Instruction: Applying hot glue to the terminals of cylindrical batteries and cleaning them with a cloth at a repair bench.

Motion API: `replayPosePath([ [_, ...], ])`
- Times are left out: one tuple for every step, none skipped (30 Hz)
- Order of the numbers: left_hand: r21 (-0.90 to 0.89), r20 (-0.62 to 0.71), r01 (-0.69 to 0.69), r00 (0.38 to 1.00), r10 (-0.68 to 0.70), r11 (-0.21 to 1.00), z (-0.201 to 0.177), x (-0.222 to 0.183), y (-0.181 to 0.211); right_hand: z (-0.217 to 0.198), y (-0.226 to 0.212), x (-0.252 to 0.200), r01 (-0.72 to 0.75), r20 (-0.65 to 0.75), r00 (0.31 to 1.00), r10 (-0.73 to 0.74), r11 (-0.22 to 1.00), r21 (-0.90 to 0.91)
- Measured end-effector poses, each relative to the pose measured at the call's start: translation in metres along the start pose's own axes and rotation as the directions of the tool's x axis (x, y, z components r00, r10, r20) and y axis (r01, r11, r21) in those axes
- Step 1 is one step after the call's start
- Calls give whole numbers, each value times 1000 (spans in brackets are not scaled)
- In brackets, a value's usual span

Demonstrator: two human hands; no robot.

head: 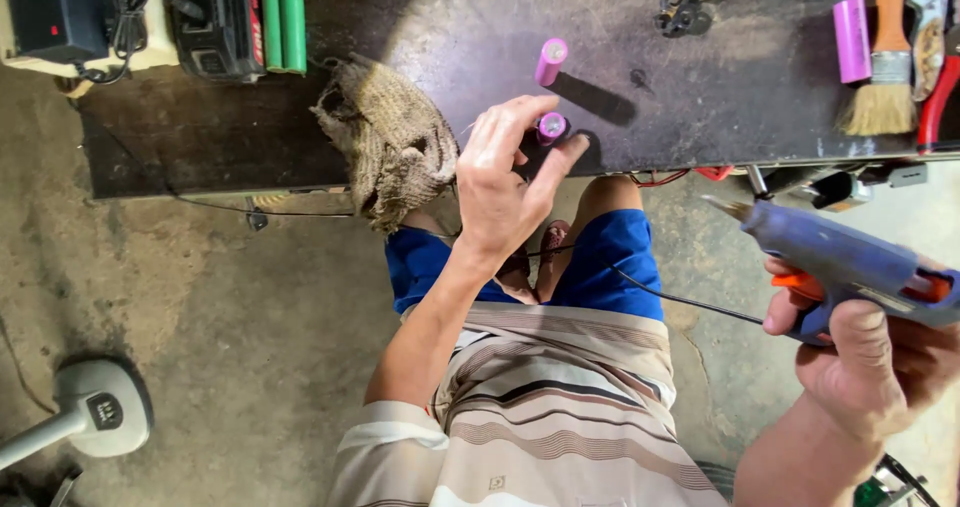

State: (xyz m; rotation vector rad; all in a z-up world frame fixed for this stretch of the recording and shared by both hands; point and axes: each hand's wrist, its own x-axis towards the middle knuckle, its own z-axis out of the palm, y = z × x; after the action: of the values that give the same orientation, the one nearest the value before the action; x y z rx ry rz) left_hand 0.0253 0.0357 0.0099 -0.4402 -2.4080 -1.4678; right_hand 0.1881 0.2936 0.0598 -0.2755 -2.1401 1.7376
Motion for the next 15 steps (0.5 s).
replayPosePath([
  [23, -47, -101, 994, 102, 995, 4, 2, -2, 1, -17, 6, 21, 100, 995, -7, 990, -141],
  [13, -46, -105, 993, 106, 994, 6, 3, -5, -1, -19, 6, 23, 93, 996, -10, 989, -149],
  [5, -33, -171, 985, 171, 985, 7, 3, -8, -3, -21, 5, -12, 77, 997, 23, 990, -142],
  [-3, -22, -235, 972, 235, 972, 9, 2, -12, -4, -23, 4, -46, 62, 997, 55, 990, -135],
  [-9, -20, -231, 973, 230, 973, 8, 3, -13, 1, -31, 10, -50, 61, 996, 59, 989, -140],
  [-1, -14, -227, 974, 227, 974, 7, 3, -14, 6, -39, 16, 18, 107, 994, 6, 975, -223],
  [7, -7, -224, 975, 224, 975, 6, 2, -15, 12, -47, 21, 90, 158, 986, -43, 950, -300],
  [1, -7, -219, 976, 219, 976, 7, 1, -18, 18, -52, 28, 86, 159, 987, -39, 948, -306],
  [-2, -2, -229, 973, 229, 973, 7, 2, -20, 25, -57, 38, 140, 231, 971, -63, 932, -335],
  [-5, 2, -240, 971, 240, 971, 7, 2, -23, 32, -62, 47, 195, 302, 950, -83, 912, -360],
  [-7, 3, -235, 972, 235, 972, 6, 2, -23, 36, -67, 55, 191, 304, 949, -78, 912, -363],
  [-16, 14, -240, 971, 240, 971, 5, 2, -24, 41, -72, 63, 339, 405, 904, -139, 811, -478],
  [-27, 24, -246, 969, 247, 969, 5, 3, -25, 45, -77, 71, 478, 511, 842, -173, 679, -558],
  [-31, 26, -242, 970, 242, 970, 5, 4, -26, 52, -82, 74, 475, 512, 843, -167, 678, -561],
  [-34, 35, -244, 969, 245, 969, 4, 4, -27, 59, -87, 77, 486, 524, 834, -172, 679, -550],
])
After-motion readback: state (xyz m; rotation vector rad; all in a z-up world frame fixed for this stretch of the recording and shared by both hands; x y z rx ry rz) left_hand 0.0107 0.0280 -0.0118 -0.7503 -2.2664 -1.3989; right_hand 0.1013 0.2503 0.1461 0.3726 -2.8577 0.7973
